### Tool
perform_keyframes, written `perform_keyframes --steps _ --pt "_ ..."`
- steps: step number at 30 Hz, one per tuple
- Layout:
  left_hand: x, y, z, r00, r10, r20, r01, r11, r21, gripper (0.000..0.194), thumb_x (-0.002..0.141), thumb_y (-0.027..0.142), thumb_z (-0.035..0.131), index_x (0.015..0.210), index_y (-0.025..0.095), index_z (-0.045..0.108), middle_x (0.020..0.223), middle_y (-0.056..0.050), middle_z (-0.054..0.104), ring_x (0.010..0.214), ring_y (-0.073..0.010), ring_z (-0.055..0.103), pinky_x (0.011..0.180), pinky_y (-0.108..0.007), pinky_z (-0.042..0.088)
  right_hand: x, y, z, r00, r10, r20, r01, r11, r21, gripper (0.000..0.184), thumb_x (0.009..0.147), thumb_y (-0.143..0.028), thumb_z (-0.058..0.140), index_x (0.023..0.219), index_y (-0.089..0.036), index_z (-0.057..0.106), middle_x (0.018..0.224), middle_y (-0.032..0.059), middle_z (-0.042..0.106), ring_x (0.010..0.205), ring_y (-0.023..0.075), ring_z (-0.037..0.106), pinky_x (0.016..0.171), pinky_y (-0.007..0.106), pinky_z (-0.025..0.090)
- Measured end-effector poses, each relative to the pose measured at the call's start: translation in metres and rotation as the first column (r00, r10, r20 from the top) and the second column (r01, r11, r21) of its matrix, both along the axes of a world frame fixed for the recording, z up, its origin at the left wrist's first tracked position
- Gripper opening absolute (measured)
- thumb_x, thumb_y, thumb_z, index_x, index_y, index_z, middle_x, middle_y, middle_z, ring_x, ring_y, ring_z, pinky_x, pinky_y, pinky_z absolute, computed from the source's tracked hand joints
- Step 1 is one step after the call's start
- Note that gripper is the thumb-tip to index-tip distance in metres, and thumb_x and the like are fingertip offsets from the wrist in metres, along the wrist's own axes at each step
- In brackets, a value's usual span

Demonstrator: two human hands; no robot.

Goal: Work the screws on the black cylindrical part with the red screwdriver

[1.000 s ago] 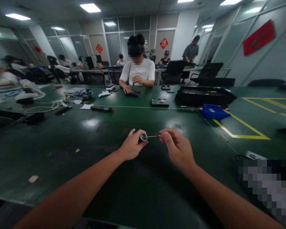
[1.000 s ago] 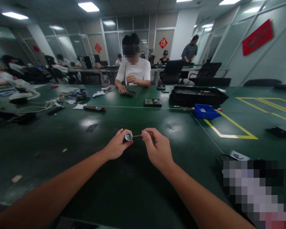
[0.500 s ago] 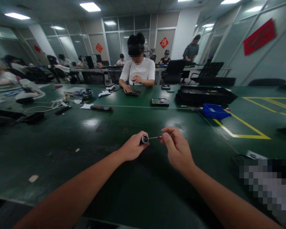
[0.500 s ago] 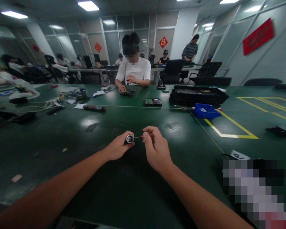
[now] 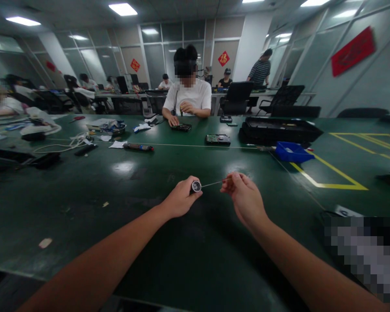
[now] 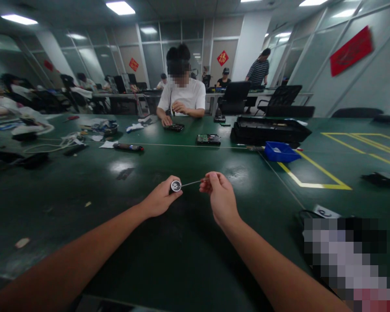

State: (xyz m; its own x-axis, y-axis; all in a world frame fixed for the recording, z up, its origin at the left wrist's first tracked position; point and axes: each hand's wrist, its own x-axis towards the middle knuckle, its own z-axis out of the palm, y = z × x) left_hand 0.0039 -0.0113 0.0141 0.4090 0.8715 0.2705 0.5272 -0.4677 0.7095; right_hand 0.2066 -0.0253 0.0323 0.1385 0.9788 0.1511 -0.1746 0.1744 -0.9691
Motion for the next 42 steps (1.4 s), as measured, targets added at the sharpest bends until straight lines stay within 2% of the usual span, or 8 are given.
perform_keyframes --steps 4,10,17,21,25,30,37,42 --pt "0.000 0.000 -0.001 1.000 0.001 -0.006 -0.001 1.000 0.015 0.013 0.091 0.025 0.057 0.102 0.021 0.051 0.091 0.000 0.059 0.084 -0.0173 0.054 0.073 -0.030 0.039 -0.002 -0.005 0.002 0.984 -0.054 0.172 0.032 0.992 0.124 0.025 0.094 -0.044 0.054 0.095 -0.020 0.060 0.085 0.0039 0.066 0.076 0.0175 0.065 0.075 0.036 0.054" --pt "0.001 0.002 -0.004 1.000 0.011 -0.027 -0.010 1.000 0.027 0.015 0.090 0.024 0.059 0.103 0.020 0.052 0.090 0.000 0.060 0.084 -0.0175 0.055 0.074 -0.030 0.039 -0.004 -0.017 0.009 0.877 -0.138 0.461 0.015 0.965 0.260 0.023 0.098 -0.039 0.048 0.101 -0.020 0.060 0.085 0.0039 0.069 0.078 0.0177 0.068 0.075 0.033 0.052" --pt "0.000 0.002 -0.007 0.999 0.005 -0.040 -0.004 1.000 0.030 0.015 0.090 0.024 0.060 0.103 0.021 0.052 0.093 -0.001 0.061 0.086 -0.0183 0.056 0.073 -0.030 0.040 0.000 -0.024 0.017 0.663 -0.245 0.708 -0.008 0.943 0.334 0.024 0.092 -0.042 0.060 0.082 -0.021 0.063 0.065 -0.0002 0.065 0.057 0.0148 0.061 0.056 0.028 0.042" --pt "0.001 0.002 -0.006 0.999 -0.002 -0.038 0.004 1.000 0.031 0.013 0.090 0.022 0.060 0.100 0.021 0.052 0.090 0.000 0.061 0.083 -0.0174 0.056 0.073 -0.030 0.039 0.000 -0.024 0.016 0.714 -0.189 0.674 -0.079 0.935 0.345 0.018 0.097 -0.032 0.049 0.102 -0.021 0.062 0.077 0.0011 0.067 0.069 0.0158 0.064 0.065 0.029 0.046" --pt "0.001 0.002 -0.005 0.999 -0.013 -0.047 0.014 0.999 0.034 0.011 0.090 0.023 0.059 0.099 0.020 0.052 0.089 0.000 0.060 0.083 -0.0173 0.055 0.071 -0.030 0.039 -0.001 -0.024 0.013 0.766 -0.141 0.627 -0.093 0.941 0.324 0.022 0.098 -0.034 0.048 0.094 -0.022 0.065 0.079 0.0021 0.066 0.073 0.0171 0.063 0.068 0.031 0.046" --pt "0.002 0.000 -0.003 0.999 0.000 -0.039 0.001 0.999 0.034 0.013 0.090 0.023 0.059 0.101 0.021 0.052 0.090 0.000 0.060 0.083 -0.0172 0.055 0.073 -0.030 0.039 -0.003 -0.013 0.005 0.963 -0.038 0.267 -0.013 0.982 0.187 0.022 0.093 -0.040 0.057 0.097 -0.020 0.065 0.084 0.0032 0.068 0.077 0.0179 0.064 0.075 0.034 0.050" --pt "0.001 0.003 -0.004 0.998 0.023 -0.052 -0.017 0.994 0.111 0.012 0.090 0.021 0.058 0.100 0.020 0.052 0.092 -0.001 0.060 0.087 -0.0186 0.055 0.078 -0.032 0.041 -0.002 0.003 -0.002 0.983 0.070 -0.171 -0.087 0.992 -0.095 0.024 0.087 -0.043 0.062 0.085 -0.019 0.064 0.074 0.0017 0.061 0.067 0.0158 0.059 0.068 0.033 0.052" --pt "0.001 0.005 -0.008 0.996 0.023 -0.083 -0.018 0.998 0.065 0.011 0.091 0.024 0.057 0.101 0.021 0.053 0.095 -0.003 0.061 0.089 -0.0199 0.056 0.079 -0.034 0.042 0.001 0.004 -0.002 0.999 -0.029 -0.023 0.029 1.000 0.004 0.023 0.088 -0.044 0.061 0.088 -0.021 0.063 0.079 0.0018 0.063 0.070 0.0163 0.061 0.069 0.033 0.052"
